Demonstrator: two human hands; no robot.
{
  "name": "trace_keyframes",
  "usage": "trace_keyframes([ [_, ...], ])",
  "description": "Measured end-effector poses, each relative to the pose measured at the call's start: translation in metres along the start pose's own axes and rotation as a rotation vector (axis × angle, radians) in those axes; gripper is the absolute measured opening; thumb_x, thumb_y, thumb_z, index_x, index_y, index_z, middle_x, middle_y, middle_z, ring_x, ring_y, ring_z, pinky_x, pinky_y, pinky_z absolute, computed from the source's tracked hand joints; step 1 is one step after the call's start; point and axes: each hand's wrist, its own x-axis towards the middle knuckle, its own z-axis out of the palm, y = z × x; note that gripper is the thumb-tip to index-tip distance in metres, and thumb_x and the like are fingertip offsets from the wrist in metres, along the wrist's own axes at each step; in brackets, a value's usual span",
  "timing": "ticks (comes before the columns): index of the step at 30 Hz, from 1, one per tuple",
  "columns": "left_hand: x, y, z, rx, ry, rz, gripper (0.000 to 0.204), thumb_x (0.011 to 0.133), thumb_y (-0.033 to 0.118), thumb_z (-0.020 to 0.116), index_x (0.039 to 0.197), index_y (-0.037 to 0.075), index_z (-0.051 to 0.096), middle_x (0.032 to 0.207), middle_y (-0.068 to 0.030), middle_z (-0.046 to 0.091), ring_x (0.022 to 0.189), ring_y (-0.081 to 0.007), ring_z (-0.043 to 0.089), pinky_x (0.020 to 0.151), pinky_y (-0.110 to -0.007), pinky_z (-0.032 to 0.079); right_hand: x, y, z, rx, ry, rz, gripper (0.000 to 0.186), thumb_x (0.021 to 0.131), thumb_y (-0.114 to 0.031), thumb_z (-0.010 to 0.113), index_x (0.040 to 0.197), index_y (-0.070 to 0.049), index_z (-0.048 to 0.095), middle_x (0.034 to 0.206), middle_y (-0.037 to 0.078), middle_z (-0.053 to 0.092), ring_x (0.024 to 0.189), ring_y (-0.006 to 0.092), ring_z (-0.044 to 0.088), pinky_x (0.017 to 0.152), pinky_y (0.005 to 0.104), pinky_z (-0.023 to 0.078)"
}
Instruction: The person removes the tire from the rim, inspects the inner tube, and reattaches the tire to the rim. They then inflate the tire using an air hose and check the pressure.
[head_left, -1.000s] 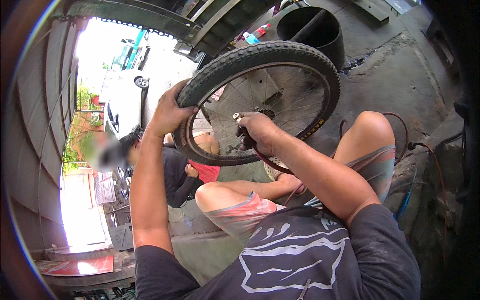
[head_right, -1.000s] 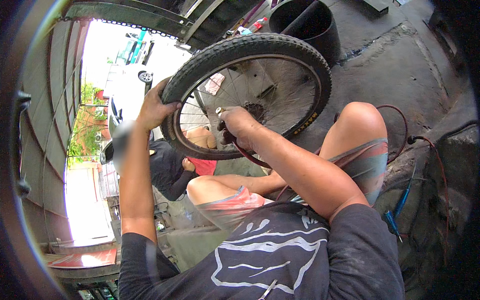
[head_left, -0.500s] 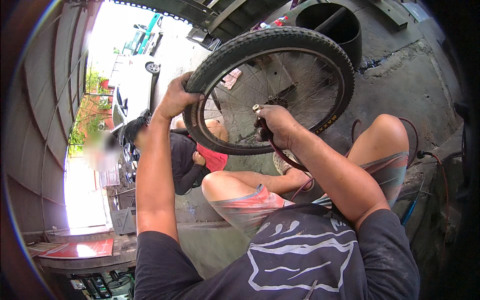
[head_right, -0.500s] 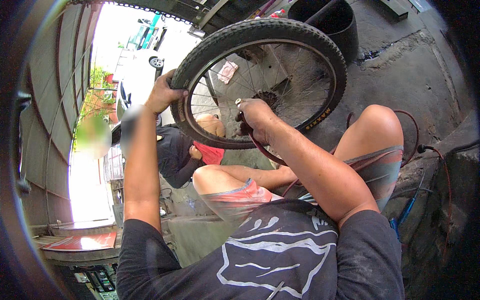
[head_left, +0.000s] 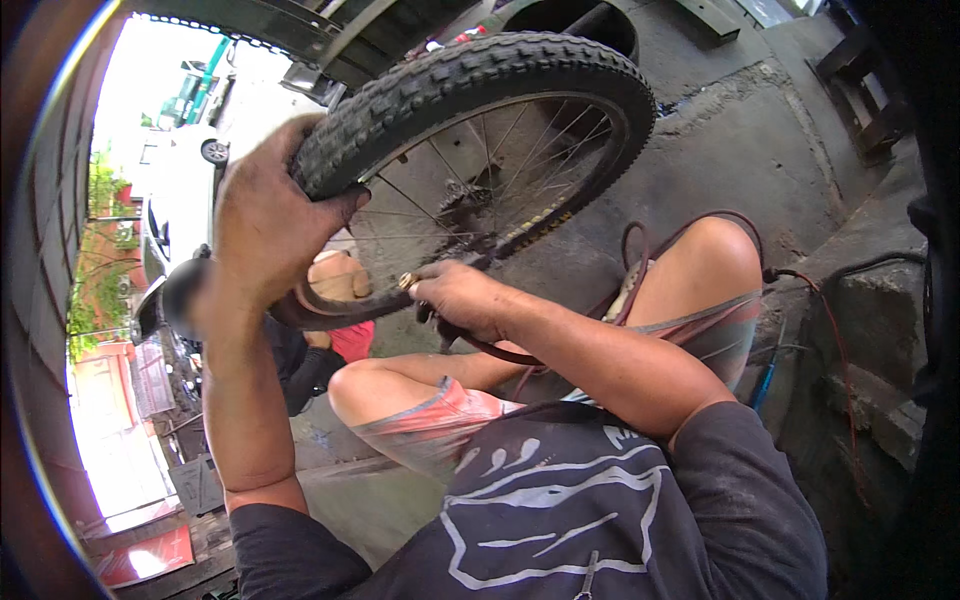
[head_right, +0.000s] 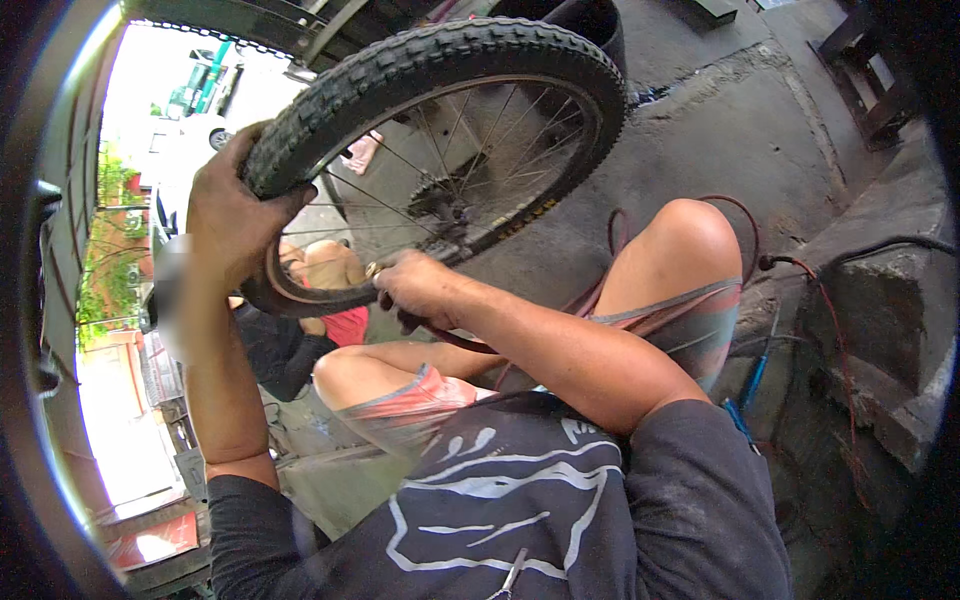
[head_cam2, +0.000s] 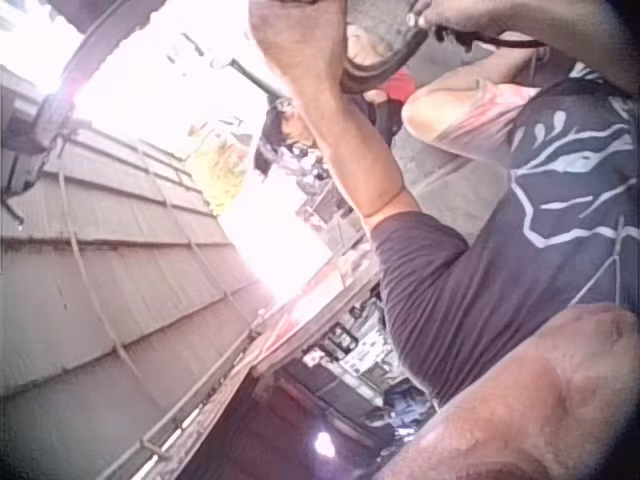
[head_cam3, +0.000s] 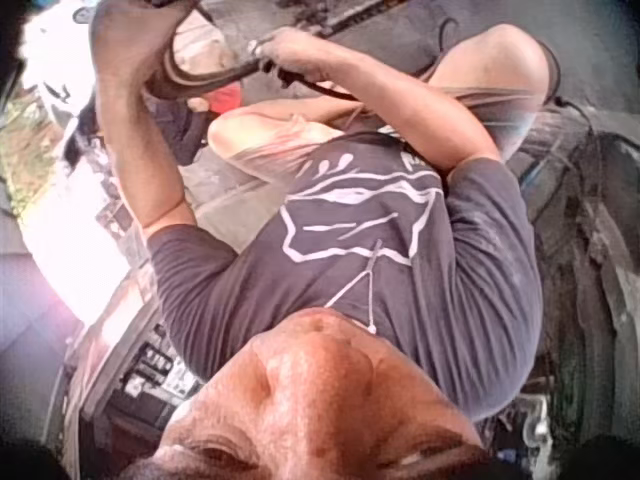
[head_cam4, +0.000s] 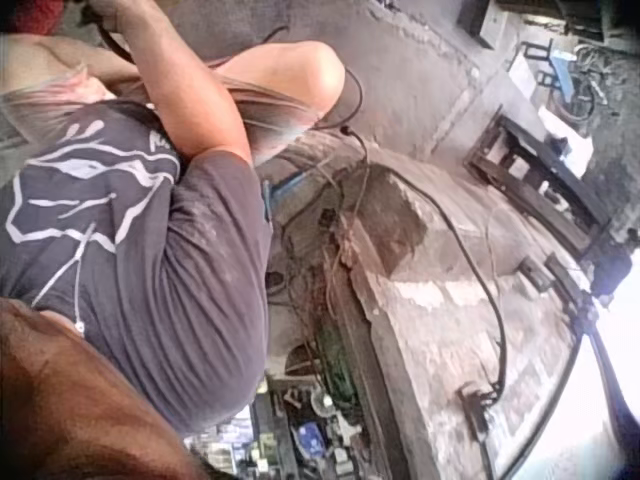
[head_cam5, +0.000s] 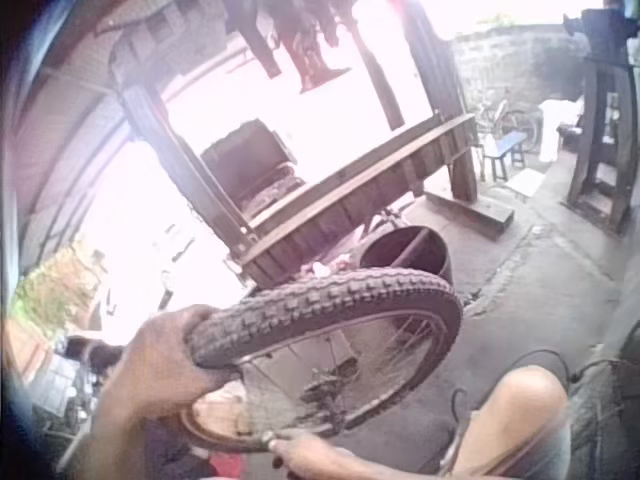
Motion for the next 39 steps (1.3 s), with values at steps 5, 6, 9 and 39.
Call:
trace_keyframes([
  [5,0.022,-0.035,0.035,0.118,0.038,0.075,0.075,0.075,0.019,0.094,0.143,0.003,0.065,0.126,-0.0204,0.076,0.12,-0.0321,0.073,0.106,-0.041,0.055,-0.017,-0.004,0.016,-0.357,-0.069,0.028,0.027,0.108,-0.024,0.065,0.12,-0.001,0.072,0.079,0.004,0.061,0.06,0.0128,0.058,0.053,0.0358,0.052],
  [6,0.03,-0.04,0.02,-0.077,-0.067,0.061,0.077,0.075,0.019,0.094,0.145,0.004,0.064,0.129,-0.02,0.074,0.123,-0.0317,0.072,0.108,-0.041,0.054,-0.026,-0.016,0.016,-0.41,-0.088,-0.01,0.028,0.107,-0.025,0.066,0.12,-0.001,0.072,0.082,0.006,0.063,0.064,0.0149,0.061,0.058,0.0369,0.053],
  [9,0.015,-0.069,0.015,-0.098,0.052,0.191,0.081,0.074,0.018,0.093,0.148,0.004,0.063,0.129,-0.0178,0.075,0.118,-0.0292,0.072,0.11,-0.041,0.054,-0.06,-0.051,0.011,-0.626,-0.063,-0.215,0.036,0.104,-0.028,0.073,0.122,0.003,0.072,0.101,0.017,0.076,0.092,0.0264,0.072,0.085,0.0436,0.058],
  [39,-0.014,-0.099,0.042,-0.014,0.222,0.029,0.069,0.083,0.032,0.095,0.139,0.005,0.068,0.122,-0.0212,0.077,0.117,-0.0418,0.073,0.102,-0.049,0.056,-0.246,-0.026,-0.392,-1.364,0.602,0.677,0.032,0.092,-0.019,0.071,0.116,-0.001,0.08,0.11,0.022,0.079,0.095,0.0314,0.074,0.082,0.0474,0.059],
])
